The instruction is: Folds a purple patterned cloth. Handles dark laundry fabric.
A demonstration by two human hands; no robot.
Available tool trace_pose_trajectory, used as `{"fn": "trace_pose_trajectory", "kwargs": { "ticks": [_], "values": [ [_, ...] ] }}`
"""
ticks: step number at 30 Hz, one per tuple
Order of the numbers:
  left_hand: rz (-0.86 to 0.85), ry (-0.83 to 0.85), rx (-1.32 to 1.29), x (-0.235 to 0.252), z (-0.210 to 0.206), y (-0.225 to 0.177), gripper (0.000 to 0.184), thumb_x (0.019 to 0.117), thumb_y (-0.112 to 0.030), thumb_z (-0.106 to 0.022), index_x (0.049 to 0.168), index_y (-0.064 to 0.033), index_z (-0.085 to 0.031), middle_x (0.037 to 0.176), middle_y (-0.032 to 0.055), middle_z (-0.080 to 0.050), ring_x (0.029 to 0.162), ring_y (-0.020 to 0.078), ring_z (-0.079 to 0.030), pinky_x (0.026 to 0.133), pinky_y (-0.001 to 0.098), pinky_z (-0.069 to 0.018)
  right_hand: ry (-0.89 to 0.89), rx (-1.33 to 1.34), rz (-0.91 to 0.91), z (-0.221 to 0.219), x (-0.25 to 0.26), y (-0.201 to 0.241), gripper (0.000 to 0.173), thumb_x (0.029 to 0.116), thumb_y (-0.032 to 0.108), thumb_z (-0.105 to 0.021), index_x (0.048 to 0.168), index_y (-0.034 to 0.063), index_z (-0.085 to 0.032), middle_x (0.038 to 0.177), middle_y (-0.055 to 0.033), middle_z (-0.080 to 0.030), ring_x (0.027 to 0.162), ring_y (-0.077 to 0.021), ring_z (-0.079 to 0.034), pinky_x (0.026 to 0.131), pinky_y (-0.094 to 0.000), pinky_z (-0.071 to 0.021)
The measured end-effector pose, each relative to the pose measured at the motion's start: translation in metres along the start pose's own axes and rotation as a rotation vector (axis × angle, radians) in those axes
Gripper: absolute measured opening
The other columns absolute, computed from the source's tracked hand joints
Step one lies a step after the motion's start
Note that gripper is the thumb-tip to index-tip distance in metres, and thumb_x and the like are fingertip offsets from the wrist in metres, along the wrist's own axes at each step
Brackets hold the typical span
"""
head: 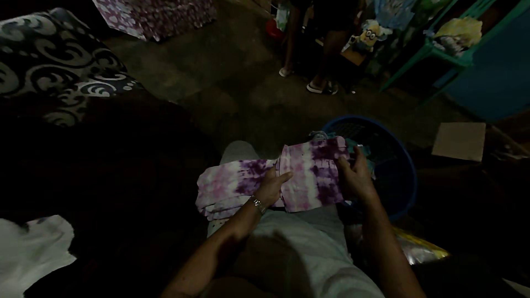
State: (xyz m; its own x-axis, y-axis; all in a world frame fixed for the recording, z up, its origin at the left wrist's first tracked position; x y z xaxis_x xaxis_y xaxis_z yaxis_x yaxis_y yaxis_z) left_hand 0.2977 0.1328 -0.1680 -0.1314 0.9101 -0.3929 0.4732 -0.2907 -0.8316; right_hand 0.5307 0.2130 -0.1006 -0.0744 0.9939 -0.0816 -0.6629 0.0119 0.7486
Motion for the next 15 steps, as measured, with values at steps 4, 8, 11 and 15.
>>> {"fn": "trace_pose_trajectory", "kwargs": {
  "ticks": [4,8,11,15],
  "values": [
    [-0.037,-0.049,0.374,-0.001,0.012,-0.004,0.066,0.0951,-0.004,-0.067,0.153,0.0019,-0.035,0.144,0.0216,-0.052,0.128,0.0220,-0.058,0.106,0.0364,-0.0509,0.219,0.194,-0.164,-0.007,0.004,-0.003,0.069,0.1047,0.039,-0.056,0.157,0.0023,-0.029,0.140,-0.0229,-0.056,0.122,-0.0266,-0.061,0.103,-0.0445,-0.0514],
    [-0.180,-0.196,0.808,-0.011,0.007,-0.015,0.083,0.0887,-0.016,-0.073,0.155,0.0029,-0.026,0.146,0.0268,-0.047,0.133,0.0366,-0.051,0.110,0.0482,-0.0437,0.230,0.181,-0.116,-0.009,0.003,0.001,0.069,0.1036,0.036,-0.059,0.156,0.0020,-0.030,0.139,-0.0218,-0.057,0.122,-0.0247,-0.062,0.103,-0.0427,-0.0522],
    [-0.228,-0.199,0.845,0.003,0.007,-0.022,0.079,0.0979,-0.032,-0.066,0.155,0.0052,-0.026,0.150,0.0289,-0.044,0.136,0.0385,-0.049,0.114,0.0488,-0.0409,0.207,0.172,-0.081,-0.014,0.002,-0.004,0.073,0.1023,0.036,-0.061,0.158,0.0029,-0.027,0.143,-0.0227,-0.054,0.126,-0.0260,-0.060,0.105,-0.0443,-0.0510],
    [-0.239,-0.157,0.958,0.031,0.009,-0.036,0.058,0.1042,-0.034,-0.057,0.146,0.0051,-0.043,0.143,0.0273,-0.052,0.131,0.0378,-0.054,0.111,0.0501,-0.0437,0.151,0.167,-0.064,-0.022,0.003,-0.009,0.072,0.1011,0.036,-0.063,0.156,0.0027,-0.031,0.138,-0.0221,-0.059,0.122,-0.0261,-0.063,0.104,-0.0456,-0.0519]
  ]
}}
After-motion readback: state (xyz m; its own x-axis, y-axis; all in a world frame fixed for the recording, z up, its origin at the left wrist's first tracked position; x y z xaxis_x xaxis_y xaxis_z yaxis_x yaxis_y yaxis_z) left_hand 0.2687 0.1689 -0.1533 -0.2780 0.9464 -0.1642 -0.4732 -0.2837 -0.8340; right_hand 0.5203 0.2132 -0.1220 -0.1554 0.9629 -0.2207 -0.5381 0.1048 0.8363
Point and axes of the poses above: each hand's wrist, its own x-axis towards the middle knuckle, its own z-axis out of the back of the hand, y = z × x, the point moved 1 cm from there along x, towards the middle knuckle
